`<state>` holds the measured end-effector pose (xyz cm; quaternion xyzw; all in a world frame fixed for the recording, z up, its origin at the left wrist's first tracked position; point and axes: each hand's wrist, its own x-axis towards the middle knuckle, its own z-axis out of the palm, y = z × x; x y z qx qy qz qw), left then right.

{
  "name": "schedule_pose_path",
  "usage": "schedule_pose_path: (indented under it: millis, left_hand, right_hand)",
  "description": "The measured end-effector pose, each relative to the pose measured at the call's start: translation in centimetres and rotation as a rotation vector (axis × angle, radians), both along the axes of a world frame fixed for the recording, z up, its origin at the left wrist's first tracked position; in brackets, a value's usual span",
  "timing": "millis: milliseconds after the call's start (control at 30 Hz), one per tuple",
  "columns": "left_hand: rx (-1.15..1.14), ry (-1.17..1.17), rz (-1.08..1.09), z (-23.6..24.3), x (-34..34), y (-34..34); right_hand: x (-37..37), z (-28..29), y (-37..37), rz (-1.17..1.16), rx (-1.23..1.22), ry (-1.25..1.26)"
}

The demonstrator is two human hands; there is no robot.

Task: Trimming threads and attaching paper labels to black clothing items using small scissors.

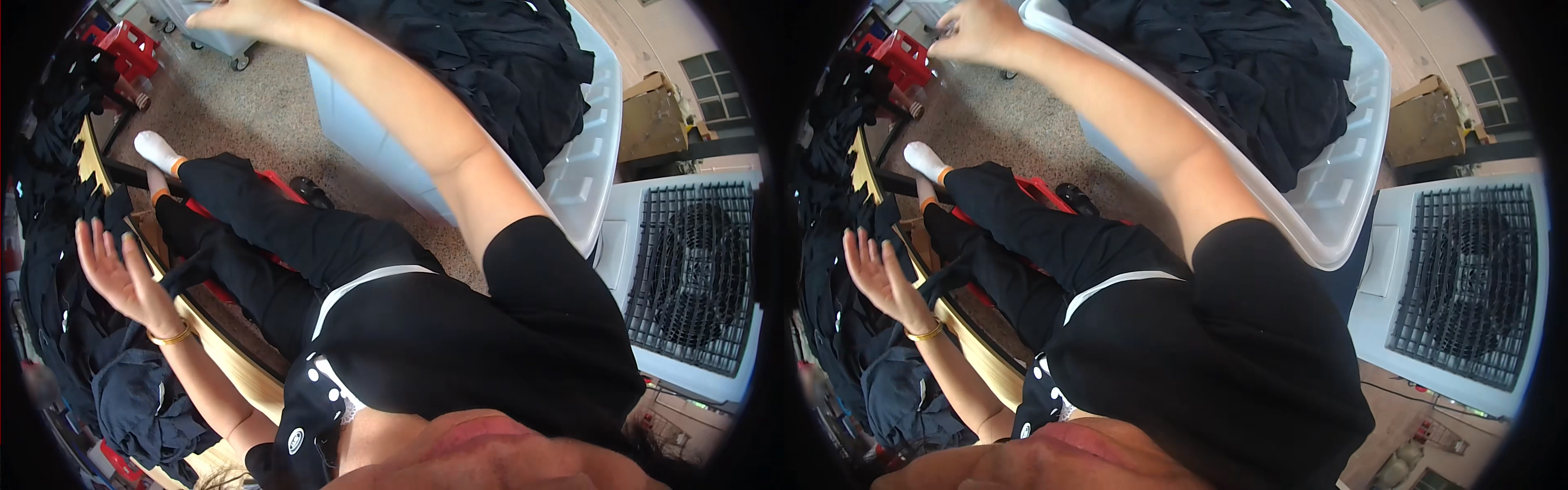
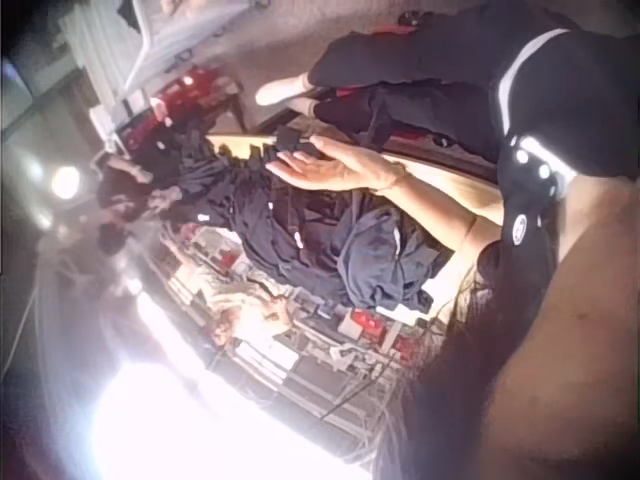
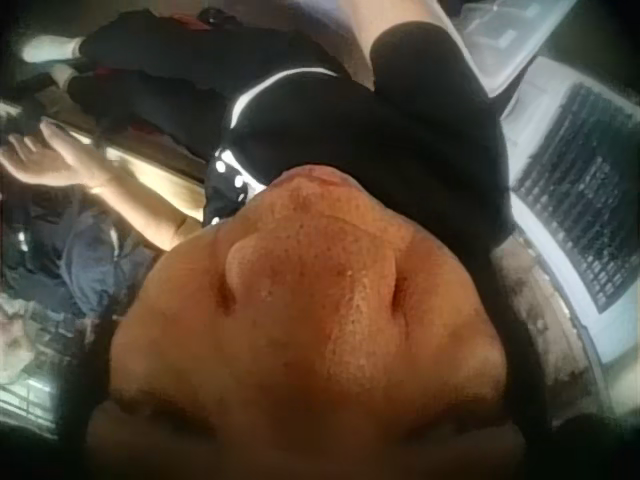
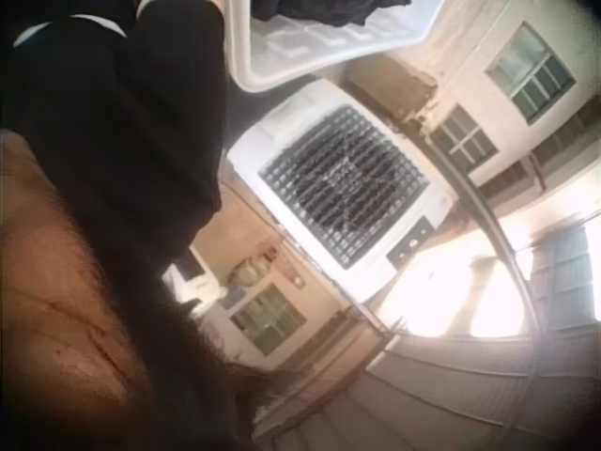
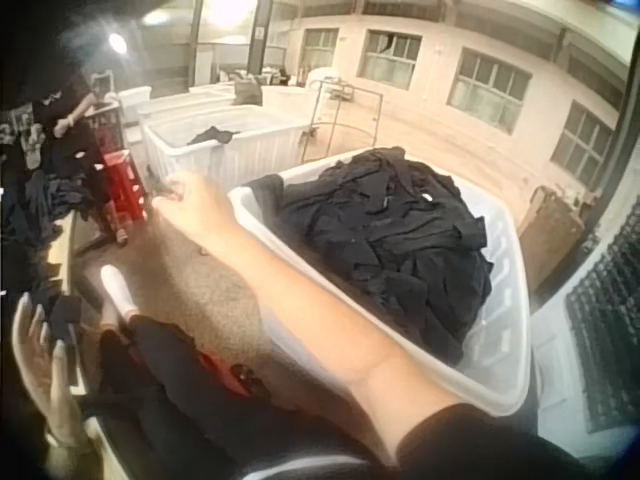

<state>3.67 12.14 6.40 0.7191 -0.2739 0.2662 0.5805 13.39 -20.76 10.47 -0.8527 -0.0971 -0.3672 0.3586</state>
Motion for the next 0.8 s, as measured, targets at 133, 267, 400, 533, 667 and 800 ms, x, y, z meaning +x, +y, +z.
schedule_pose_path:
  millis: [133,267,400,533,667,800]
  left_hand:
    - [0.023,0.046,-0.048,-0.8,-0.9,-1.4]
    - [0.018,0.150,-0.022,-2.2,-1.1,1.1]
    - [0.072,0.248,0.081,-4.1,-0.9,3.6]
    - [0.113,0.318,0.127,-5.2,-0.6,4.2]
    - [0.049,0.348,0.058,-5.8,-0.2,2.9]
    - [0.028,0.350,-0.001,-6.4,0.0,1.1]
  right_hand:
    - [-2.0,3.0,-11.2,-0.455,-0.348,-0.029]
    - [-7.7,5.3,-22.3,-0.891,-0.362,0.265]
    - [-13.0,4.5,-29.9,-1.249,-0.180,0.533]
    - [-14.2,0.3,-35.4,-1.342,0.060,0.689]
    - [-13.6,-2.6,-38.9,-1.428,-0.027,0.628]
    - [-14.8,-3.3,-40.2,-1.182,0.073,0.728]
